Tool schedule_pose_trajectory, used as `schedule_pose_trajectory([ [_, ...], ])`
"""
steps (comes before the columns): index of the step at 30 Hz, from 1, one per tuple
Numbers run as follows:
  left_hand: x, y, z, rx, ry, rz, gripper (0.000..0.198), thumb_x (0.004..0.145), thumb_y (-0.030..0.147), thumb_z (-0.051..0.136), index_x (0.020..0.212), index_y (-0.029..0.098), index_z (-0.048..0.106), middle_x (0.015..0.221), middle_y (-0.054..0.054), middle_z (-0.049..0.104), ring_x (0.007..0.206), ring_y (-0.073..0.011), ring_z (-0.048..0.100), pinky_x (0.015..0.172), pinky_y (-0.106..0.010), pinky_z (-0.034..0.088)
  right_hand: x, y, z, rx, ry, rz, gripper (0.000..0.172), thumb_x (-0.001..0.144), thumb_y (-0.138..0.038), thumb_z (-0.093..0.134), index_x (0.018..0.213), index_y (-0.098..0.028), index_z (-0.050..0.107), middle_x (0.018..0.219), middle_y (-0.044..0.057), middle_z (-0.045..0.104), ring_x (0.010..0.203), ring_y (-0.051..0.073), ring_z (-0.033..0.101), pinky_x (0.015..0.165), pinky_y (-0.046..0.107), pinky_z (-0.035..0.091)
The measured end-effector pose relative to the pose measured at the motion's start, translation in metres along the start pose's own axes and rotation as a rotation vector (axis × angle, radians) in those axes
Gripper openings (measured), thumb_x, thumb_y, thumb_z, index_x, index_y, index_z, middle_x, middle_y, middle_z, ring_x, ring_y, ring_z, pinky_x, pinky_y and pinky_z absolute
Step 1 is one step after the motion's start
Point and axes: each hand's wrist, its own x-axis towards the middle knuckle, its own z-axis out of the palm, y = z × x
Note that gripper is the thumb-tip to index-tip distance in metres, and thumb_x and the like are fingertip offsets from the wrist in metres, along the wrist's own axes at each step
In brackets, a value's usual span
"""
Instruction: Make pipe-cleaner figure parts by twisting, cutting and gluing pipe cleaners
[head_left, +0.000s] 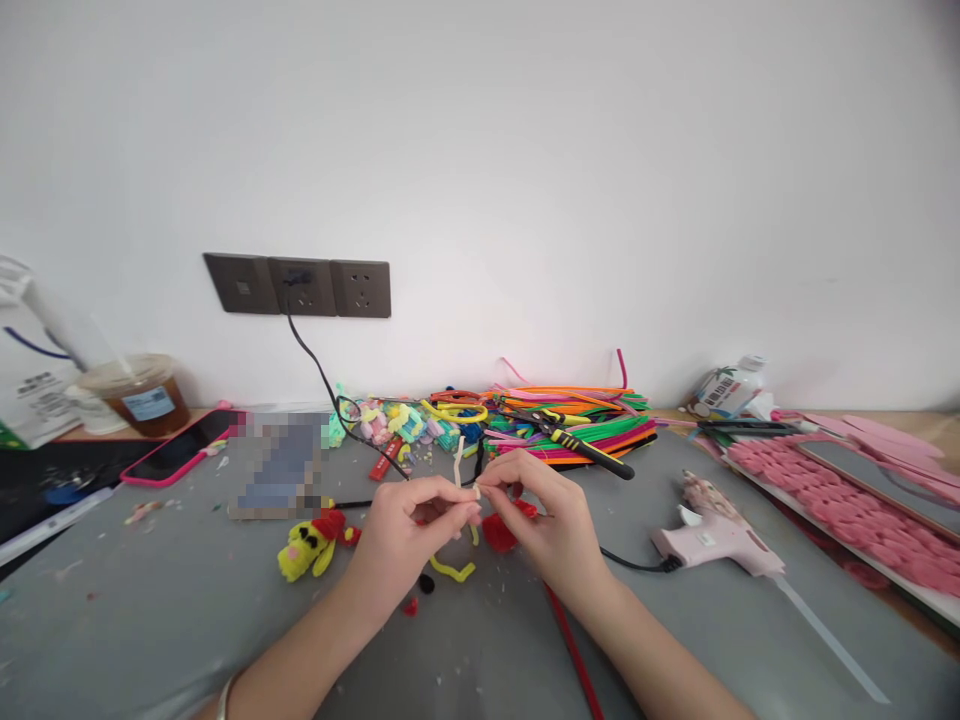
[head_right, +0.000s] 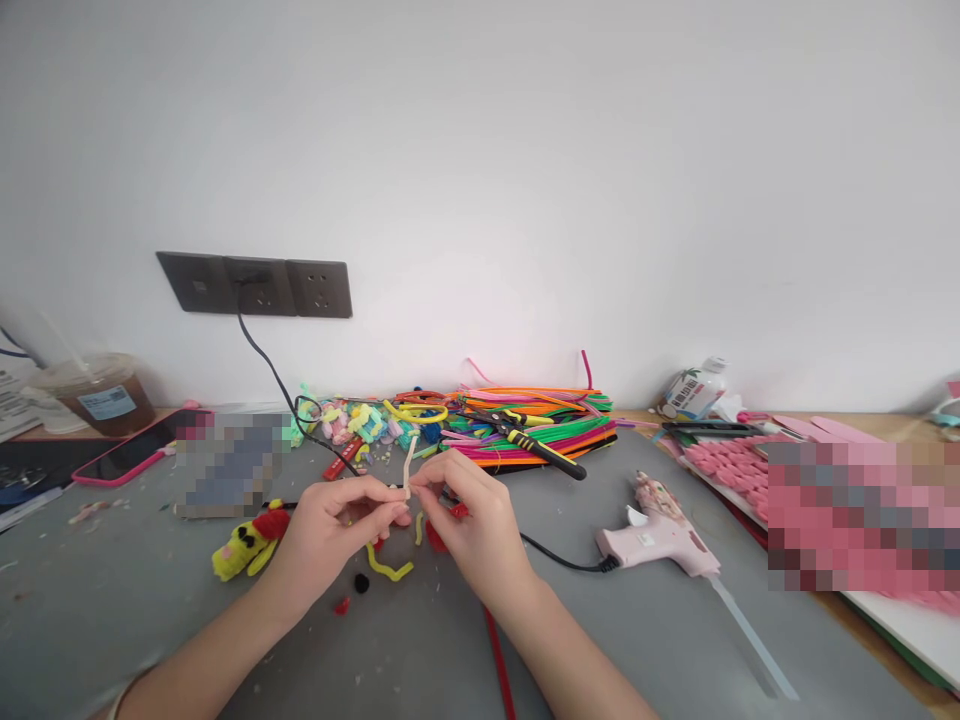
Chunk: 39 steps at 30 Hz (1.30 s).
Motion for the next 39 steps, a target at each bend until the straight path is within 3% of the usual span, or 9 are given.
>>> schedule_pose_trajectory([
  [5,0.0063,0.0045,-0.0053,-0.185,-0.077,-0.135,0.029,0.077,0.045,0.074,0.081,0.016,0.076,0.069,-0.007,0.073,0.052,-0.0117,0.056,0.05,-0.022,0.047,0.0055,-0.0012,-0.006,0.049,-0.044,-0.034,0.015,0.094,-0.018,0.055,0.084,-0.024,0.064,0.081,0.005,0.069,0.075,0.019,0.065,0.068,0.032,0.053],
  [10,0.0081,0.0052,-0.0083,-0.206,-0.151,-0.203,0.032,0.073,0.046,0.077,0.076,0.015,0.073,0.065,-0.006,0.071,0.049,-0.0098,0.054,0.049,-0.02,0.045,0.0042,-0.0006,-0.0042,0.06,-0.098,-0.084,0.014,0.094,-0.017,0.055,0.09,-0.024,0.067,0.085,0.006,0.069,0.079,0.019,0.066,0.07,0.032,0.055],
  [18,0.0045,0.0026,-0.0073,-0.241,-0.196,-0.218,0.028,0.077,0.043,0.076,0.074,0.016,0.068,0.063,-0.002,0.069,0.049,-0.0085,0.056,0.049,-0.019,0.046,0.0043,-0.003,-0.0043,0.06,-0.091,-0.113,0.014,0.093,-0.015,0.057,0.091,-0.024,0.068,0.084,0.006,0.07,0.077,0.019,0.067,0.07,0.031,0.056],
  [25,0.0055,0.0067,-0.0062,-0.314,-0.132,-0.242,0.028,0.075,0.042,0.078,0.073,0.016,0.067,0.059,0.0,0.066,0.047,-0.0064,0.053,0.049,-0.018,0.045,0.0032,-0.0008,-0.0037,0.099,-0.11,-0.109,0.016,0.087,-0.018,0.068,0.102,-0.025,0.069,0.094,0.007,0.073,0.086,0.021,0.069,0.076,0.033,0.057],
  [33,0.0043,0.0056,-0.0061,-0.325,-0.203,-0.209,0.026,0.08,0.04,0.074,0.073,0.015,0.068,0.061,-0.001,0.067,0.043,-0.0046,0.05,0.045,-0.017,0.043,0.0044,-0.0028,-0.0029,0.097,-0.066,-0.138,0.006,0.087,-0.02,0.069,0.093,-0.023,0.069,0.085,0.006,0.073,0.077,0.02,0.069,0.069,0.032,0.057],
  [39,0.0047,0.0048,-0.0071,-0.315,-0.201,-0.205,0.026,0.081,0.039,0.074,0.074,0.015,0.067,0.062,-0.001,0.068,0.045,-0.0049,0.052,0.045,-0.016,0.044,0.0037,-0.0014,-0.0027,0.102,-0.04,-0.176,0.01,0.085,-0.013,0.07,0.09,-0.022,0.07,0.08,0.005,0.073,0.073,0.018,0.068,0.066,0.029,0.057],
])
